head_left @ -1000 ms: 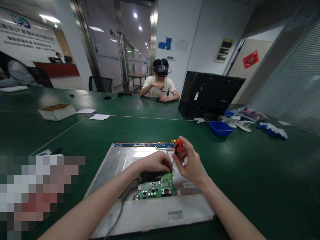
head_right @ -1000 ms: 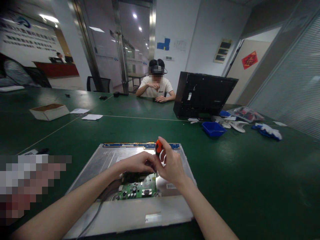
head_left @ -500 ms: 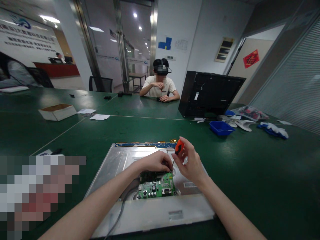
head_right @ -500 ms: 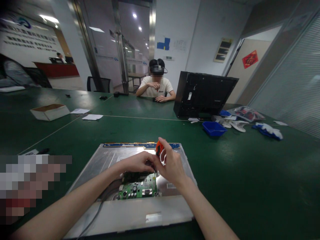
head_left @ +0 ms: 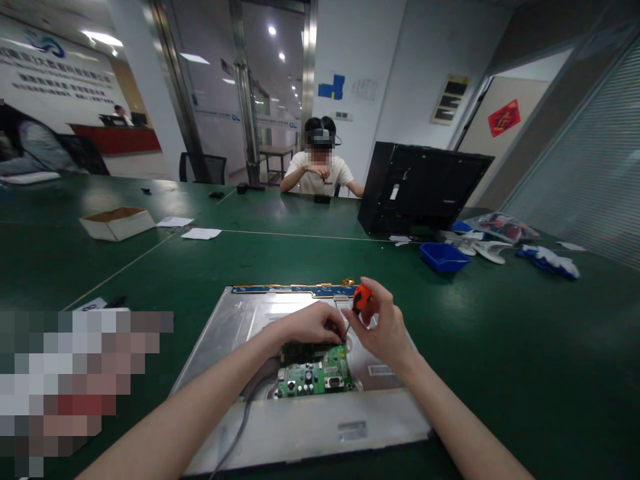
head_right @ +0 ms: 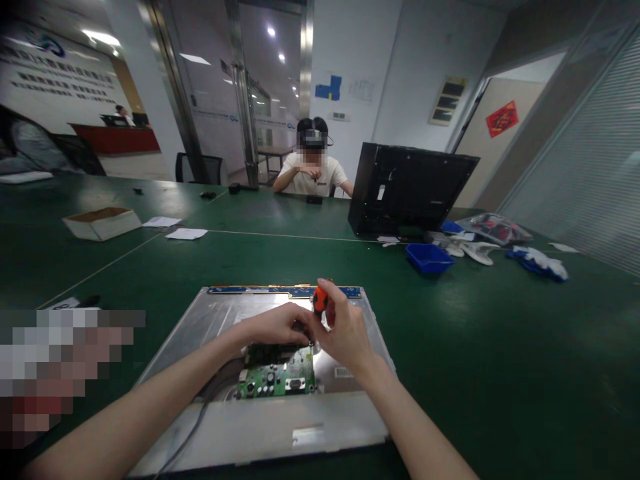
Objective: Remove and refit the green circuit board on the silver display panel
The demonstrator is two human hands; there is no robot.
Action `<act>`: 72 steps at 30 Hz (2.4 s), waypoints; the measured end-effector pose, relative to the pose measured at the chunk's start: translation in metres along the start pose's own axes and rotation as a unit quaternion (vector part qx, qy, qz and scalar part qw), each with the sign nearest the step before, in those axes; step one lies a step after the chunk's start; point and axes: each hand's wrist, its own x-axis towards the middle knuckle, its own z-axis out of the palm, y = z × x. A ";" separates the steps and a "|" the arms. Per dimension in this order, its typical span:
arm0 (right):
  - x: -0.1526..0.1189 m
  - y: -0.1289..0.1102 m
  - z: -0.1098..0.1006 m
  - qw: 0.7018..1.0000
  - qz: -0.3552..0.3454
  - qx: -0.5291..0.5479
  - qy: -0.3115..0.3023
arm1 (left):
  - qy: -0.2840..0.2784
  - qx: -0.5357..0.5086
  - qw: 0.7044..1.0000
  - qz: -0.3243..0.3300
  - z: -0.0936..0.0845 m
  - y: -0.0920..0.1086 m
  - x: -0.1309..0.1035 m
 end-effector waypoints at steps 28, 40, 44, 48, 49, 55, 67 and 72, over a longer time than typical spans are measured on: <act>0.000 -0.001 -0.003 0.999 0.010 0.022 -0.025 | 0.002 0.005 1.000 -0.001 -0.001 0.003 0.000; 0.000 -0.004 -0.002 1.000 0.004 0.022 -0.011 | 0.005 -0.004 1.000 -0.001 -0.001 0.004 -0.001; 0.000 -0.002 0.000 1.000 -0.008 0.007 0.004 | 0.007 -0.017 1.000 0.003 0.000 0.002 0.000; 0.001 -0.002 -0.001 1.000 -0.012 0.013 -0.004 | 0.012 -0.024 1.000 0.005 0.000 0.002 0.000; 0.000 -0.003 -0.002 1.000 -0.011 0.016 -0.008 | 0.010 -0.021 1.000 0.004 0.000 0.003 0.000; 0.002 -0.008 -0.007 0.998 0.000 0.048 -0.038 | 0.005 -0.007 1.000 -0.006 -0.001 0.008 -0.001; -0.001 -0.002 -0.001 1.000 -0.002 0.004 0.006 | 0.007 -0.024 1.000 0.000 0.000 0.002 0.000; 0.001 -0.005 -0.004 1.000 -0.005 0.014 -0.009 | 0.007 -0.025 1.000 0.002 0.000 0.005 -0.001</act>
